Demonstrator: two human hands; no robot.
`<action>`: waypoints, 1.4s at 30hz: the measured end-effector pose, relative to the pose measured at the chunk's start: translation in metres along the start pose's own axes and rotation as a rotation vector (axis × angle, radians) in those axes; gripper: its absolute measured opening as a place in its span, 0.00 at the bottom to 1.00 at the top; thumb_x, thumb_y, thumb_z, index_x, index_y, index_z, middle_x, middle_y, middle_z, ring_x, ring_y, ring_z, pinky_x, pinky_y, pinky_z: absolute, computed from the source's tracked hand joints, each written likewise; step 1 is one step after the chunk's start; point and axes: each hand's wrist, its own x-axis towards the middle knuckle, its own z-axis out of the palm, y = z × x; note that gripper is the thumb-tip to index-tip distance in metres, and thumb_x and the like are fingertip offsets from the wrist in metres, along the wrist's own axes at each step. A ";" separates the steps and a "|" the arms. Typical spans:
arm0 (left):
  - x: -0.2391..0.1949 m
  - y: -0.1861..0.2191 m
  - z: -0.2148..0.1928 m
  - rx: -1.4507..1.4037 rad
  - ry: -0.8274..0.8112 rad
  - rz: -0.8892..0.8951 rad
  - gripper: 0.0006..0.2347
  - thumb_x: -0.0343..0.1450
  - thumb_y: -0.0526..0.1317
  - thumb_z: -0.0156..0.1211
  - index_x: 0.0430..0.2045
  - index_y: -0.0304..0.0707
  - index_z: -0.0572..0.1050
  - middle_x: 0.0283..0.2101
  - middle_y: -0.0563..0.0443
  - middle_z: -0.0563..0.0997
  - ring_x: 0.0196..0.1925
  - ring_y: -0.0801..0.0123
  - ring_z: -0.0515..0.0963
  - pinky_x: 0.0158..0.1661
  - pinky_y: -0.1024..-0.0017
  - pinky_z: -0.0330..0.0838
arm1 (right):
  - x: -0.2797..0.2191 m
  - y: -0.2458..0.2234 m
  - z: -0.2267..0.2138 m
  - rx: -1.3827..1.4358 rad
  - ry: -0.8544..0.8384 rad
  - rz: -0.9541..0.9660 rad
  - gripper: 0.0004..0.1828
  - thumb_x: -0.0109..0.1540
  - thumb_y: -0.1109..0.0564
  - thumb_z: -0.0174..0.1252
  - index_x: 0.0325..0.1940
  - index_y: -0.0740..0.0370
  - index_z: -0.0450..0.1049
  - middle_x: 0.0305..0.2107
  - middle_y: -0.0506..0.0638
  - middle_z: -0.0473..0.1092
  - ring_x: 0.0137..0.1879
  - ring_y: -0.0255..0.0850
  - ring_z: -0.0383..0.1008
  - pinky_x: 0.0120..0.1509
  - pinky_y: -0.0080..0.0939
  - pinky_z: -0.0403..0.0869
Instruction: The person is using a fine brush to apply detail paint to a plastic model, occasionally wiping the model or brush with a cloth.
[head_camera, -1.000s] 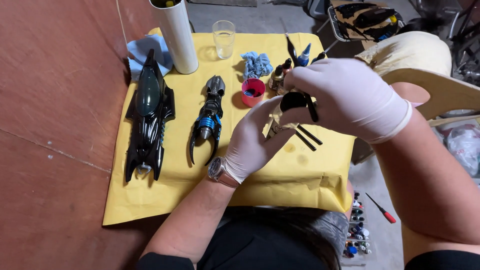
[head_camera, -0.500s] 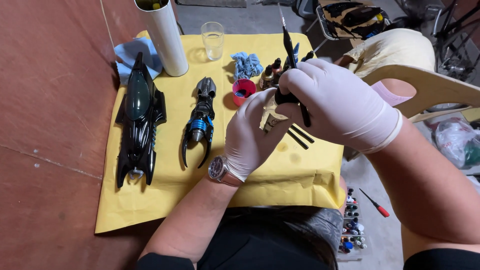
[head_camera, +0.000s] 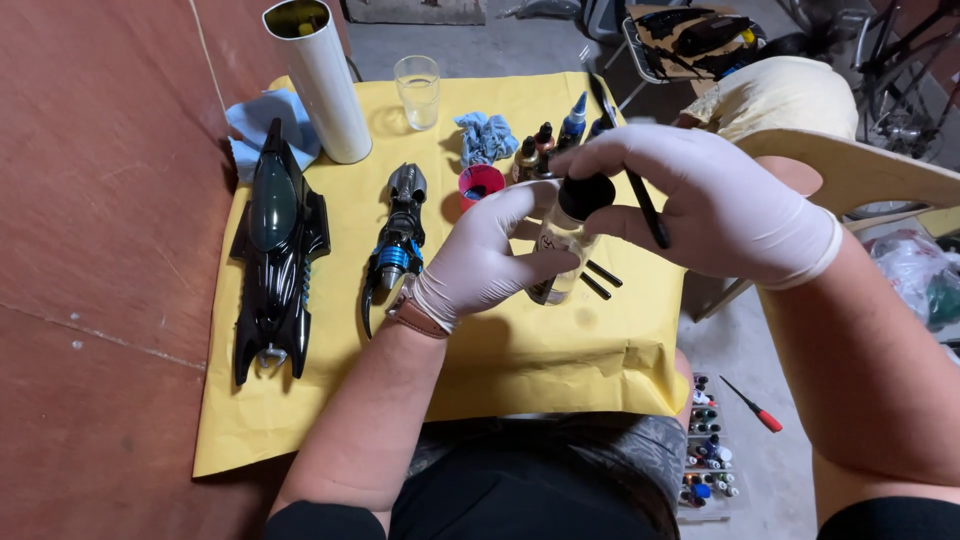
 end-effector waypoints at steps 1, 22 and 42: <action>0.000 -0.002 0.003 0.000 -0.003 0.002 0.20 0.66 0.38 0.72 0.51 0.38 0.75 0.49 0.55 0.80 0.48 0.73 0.81 0.53 0.72 0.80 | 0.000 0.000 0.001 -0.002 0.002 0.002 0.22 0.64 0.55 0.61 0.58 0.69 0.68 0.54 0.59 0.74 0.59 0.50 0.78 0.63 0.46 0.75; -0.062 0.030 0.014 0.341 0.119 0.382 0.18 0.73 0.40 0.60 0.55 0.29 0.72 0.58 0.37 0.79 0.61 0.48 0.80 0.66 0.56 0.72 | -0.043 0.058 -0.024 -0.393 0.403 0.202 0.18 0.70 0.77 0.69 0.56 0.77 0.66 0.55 0.67 0.75 0.58 0.55 0.79 0.63 0.48 0.73; -0.426 -0.183 -0.057 0.502 0.243 -1.231 0.16 0.71 0.49 0.50 0.46 0.49 0.80 0.61 0.55 0.77 0.67 0.59 0.71 0.63 0.68 0.63 | -0.058 0.218 0.073 -0.263 0.610 0.380 0.14 0.75 0.74 0.61 0.64 0.76 0.68 0.52 0.68 0.70 0.57 0.58 0.73 0.64 0.53 0.70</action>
